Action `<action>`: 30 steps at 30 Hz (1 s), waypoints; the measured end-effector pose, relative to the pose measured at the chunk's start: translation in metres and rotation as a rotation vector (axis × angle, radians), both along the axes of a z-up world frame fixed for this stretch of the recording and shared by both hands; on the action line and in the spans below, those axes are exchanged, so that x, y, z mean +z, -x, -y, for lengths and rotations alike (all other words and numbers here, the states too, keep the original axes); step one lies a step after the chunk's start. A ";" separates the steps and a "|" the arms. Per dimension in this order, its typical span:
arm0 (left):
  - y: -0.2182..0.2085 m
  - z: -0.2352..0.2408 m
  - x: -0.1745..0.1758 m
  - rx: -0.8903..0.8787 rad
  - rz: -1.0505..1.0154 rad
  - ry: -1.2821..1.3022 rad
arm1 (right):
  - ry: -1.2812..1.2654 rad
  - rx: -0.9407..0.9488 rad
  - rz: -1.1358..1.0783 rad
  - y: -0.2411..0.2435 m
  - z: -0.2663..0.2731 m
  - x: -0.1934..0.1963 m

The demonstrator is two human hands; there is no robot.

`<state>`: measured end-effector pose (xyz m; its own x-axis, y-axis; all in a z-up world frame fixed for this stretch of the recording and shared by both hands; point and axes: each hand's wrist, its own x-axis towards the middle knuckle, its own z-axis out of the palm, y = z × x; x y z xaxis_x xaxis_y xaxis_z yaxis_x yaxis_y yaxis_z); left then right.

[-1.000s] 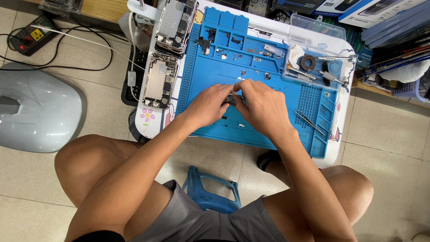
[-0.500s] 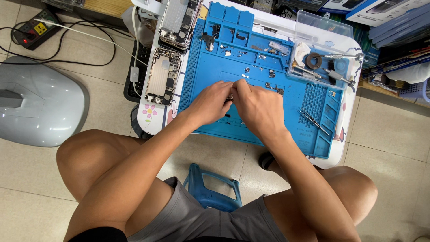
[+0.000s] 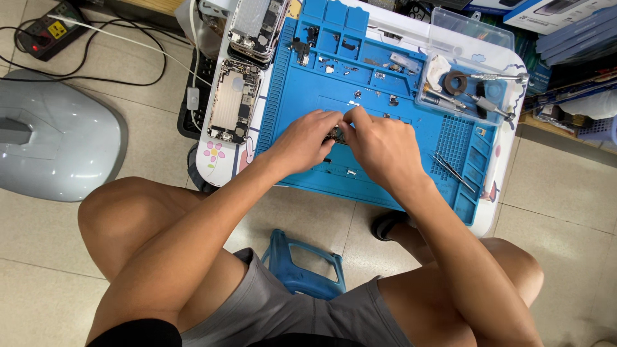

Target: The person uses a screwdriver to remove screws from a disassembled smartphone chassis on a blue work mat, then uses a toothbrush to clean the interior surfaces of the chassis.

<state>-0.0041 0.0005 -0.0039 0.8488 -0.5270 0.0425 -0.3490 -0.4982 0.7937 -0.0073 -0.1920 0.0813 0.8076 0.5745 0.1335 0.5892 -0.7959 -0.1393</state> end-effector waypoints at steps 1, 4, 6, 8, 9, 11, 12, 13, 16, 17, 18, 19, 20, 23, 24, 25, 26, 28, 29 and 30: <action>0.000 -0.001 0.004 0.006 0.001 -0.005 | -0.005 0.006 0.001 -0.001 -0.002 0.001; 0.002 -0.001 0.007 0.004 -0.020 -0.005 | -0.086 0.030 -0.059 0.000 -0.007 0.005; 0.001 0.001 0.000 0.008 -0.021 -0.015 | -0.078 0.059 -0.066 -0.001 -0.007 0.007; 0.000 0.002 -0.004 0.014 -0.017 -0.028 | -0.068 0.097 -0.059 0.000 -0.012 0.015; -0.001 0.002 -0.006 0.017 -0.013 -0.042 | -0.060 0.132 -0.051 0.000 -0.015 0.019; 0.000 0.002 0.001 0.018 -0.017 -0.052 | -0.038 0.111 -0.009 -0.003 -0.012 0.007; 0.000 0.002 0.004 0.020 -0.021 -0.061 | -0.014 0.091 0.032 -0.004 -0.011 0.002; 0.000 0.002 0.001 0.017 -0.022 -0.061 | -0.015 0.088 0.032 -0.004 -0.011 0.004; 0.000 0.001 0.005 0.018 -0.019 -0.064 | 0.031 0.059 0.065 -0.003 -0.015 0.014; 0.001 0.001 0.014 0.018 -0.040 -0.055 | -0.011 0.075 0.047 -0.004 -0.016 0.017; 0.001 0.002 0.023 0.017 -0.061 -0.047 | -0.052 0.090 0.028 -0.004 -0.017 0.021; 0.000 0.002 0.024 0.015 -0.060 -0.046 | -0.051 0.087 0.030 -0.006 -0.014 0.016; -0.002 0.001 0.024 0.008 -0.047 -0.056 | -0.029 0.100 0.080 -0.008 -0.012 0.011; -0.001 0.001 0.024 0.007 -0.019 -0.056 | 0.003 0.113 0.108 -0.008 -0.009 0.012; -0.001 0.000 0.024 0.014 -0.001 -0.047 | 0.012 0.114 0.088 -0.007 -0.010 0.015; -0.001 -0.001 0.026 0.014 -0.002 -0.046 | 0.013 0.114 0.087 -0.007 -0.011 0.017; 0.000 -0.001 0.027 0.015 0.001 -0.047 | -0.002 0.123 0.068 -0.007 -0.013 0.019; 0.001 0.000 0.027 0.003 0.002 -0.044 | -0.013 0.118 0.048 -0.006 -0.013 0.020; 0.000 0.000 0.026 0.006 0.003 -0.043 | -0.005 0.124 0.070 -0.006 -0.013 0.019; 0.000 0.000 0.025 0.009 0.005 -0.043 | 0.003 0.131 0.092 -0.007 -0.014 0.020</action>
